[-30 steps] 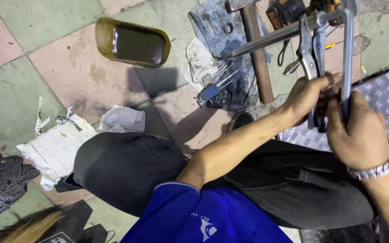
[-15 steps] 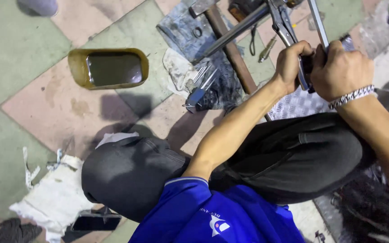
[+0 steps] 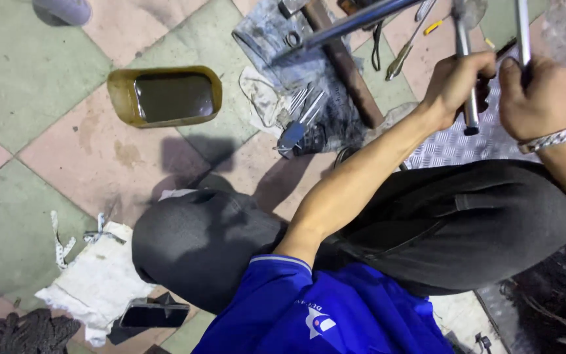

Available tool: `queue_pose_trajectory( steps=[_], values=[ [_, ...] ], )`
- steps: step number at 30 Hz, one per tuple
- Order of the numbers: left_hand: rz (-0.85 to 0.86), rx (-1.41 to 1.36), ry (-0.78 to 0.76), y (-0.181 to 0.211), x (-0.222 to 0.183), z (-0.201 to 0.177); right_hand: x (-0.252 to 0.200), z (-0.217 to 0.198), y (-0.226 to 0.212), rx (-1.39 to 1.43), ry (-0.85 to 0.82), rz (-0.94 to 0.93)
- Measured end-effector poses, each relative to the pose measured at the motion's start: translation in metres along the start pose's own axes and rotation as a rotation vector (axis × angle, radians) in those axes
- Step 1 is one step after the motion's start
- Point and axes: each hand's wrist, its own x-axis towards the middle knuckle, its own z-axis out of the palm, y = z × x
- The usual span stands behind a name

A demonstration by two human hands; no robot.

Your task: Disassembling and cleaning a motorcycle fork or shock absorber component using hand tools on a workshop floor.

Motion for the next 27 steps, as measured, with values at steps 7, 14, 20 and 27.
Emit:
queue_pose_trajectory(
  steps=[7,14,20,27],
  values=[
    [-0.031,0.697,0.191,-0.093,0.001,-0.056,-0.094,0.138,0.065,0.107,-0.075,0.621],
    [-0.27,1.125,0.388,-0.192,-0.005,-0.221,-0.183,0.312,0.04,0.547,-0.152,0.906],
    [-0.245,1.39,0.398,-0.198,-0.018,-0.283,-0.193,0.356,0.007,0.656,-0.006,0.774],
    [-0.274,1.418,0.556,-0.15,-0.059,-0.218,-0.175,0.321,-0.027,0.887,-0.044,0.987]
  ],
)
